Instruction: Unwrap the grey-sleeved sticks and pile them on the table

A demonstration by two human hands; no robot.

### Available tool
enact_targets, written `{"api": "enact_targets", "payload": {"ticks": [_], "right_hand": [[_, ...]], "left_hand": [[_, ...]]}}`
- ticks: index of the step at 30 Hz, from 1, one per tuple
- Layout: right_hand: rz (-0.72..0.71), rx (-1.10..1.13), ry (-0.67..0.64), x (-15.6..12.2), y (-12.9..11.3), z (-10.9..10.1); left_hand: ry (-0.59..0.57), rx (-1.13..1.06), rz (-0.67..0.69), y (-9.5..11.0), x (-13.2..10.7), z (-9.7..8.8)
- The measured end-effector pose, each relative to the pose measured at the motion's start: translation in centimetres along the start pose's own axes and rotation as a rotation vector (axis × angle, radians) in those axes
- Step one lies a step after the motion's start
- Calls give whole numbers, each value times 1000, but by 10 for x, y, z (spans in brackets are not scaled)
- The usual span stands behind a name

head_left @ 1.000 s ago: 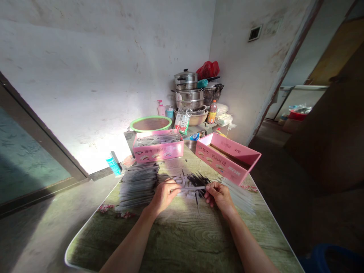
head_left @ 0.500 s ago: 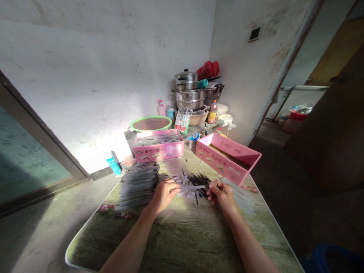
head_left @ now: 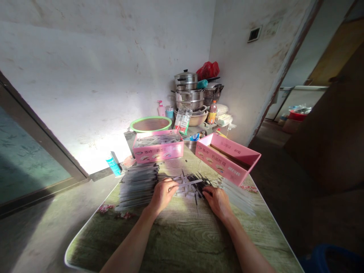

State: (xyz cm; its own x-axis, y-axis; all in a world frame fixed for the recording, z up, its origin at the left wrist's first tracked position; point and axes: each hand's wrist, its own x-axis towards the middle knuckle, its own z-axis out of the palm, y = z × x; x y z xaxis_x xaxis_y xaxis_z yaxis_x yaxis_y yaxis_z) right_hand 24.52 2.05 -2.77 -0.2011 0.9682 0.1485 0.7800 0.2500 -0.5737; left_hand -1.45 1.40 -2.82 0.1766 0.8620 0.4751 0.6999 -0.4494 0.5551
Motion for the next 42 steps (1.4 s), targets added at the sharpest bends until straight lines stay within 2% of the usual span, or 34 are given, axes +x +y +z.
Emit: {"api": "enact_targets", "payload": {"ticks": [4, 10, 14, 21, 25, 27, 33, 37, 39, 42], "right_hand": [[-21, 85, 2, 0, 0, 5], [39, 359, 183, 5, 10, 3], [62, 542, 131, 4, 10, 4], [106, 728, 68, 3, 3, 4], [105, 702, 75, 4, 4, 3], [109, 688, 128, 5, 8, 2], [287, 669, 521, 7, 27, -7], [382, 595, 673, 5, 31, -15], [384, 492, 694, 4, 30, -17], [315, 256, 593, 4, 26, -16]], "left_hand": [[-10, -19, -22, 2, 0, 0], [-36, -54, 4, 4, 0, 0], [-72, -104, 27, 4, -1, 1], [-75, -114, 22, 6, -1, 1], [-86, -93, 40, 5, -1, 0], [-75, -74, 42, 3, 0, -1], [35, 26, -18, -6, 1, -7], [71, 91, -50, -13, 1, -8], [82, 113, -67, -13, 2, -8], [76, 97, -71, -10, 2, -7]]}}
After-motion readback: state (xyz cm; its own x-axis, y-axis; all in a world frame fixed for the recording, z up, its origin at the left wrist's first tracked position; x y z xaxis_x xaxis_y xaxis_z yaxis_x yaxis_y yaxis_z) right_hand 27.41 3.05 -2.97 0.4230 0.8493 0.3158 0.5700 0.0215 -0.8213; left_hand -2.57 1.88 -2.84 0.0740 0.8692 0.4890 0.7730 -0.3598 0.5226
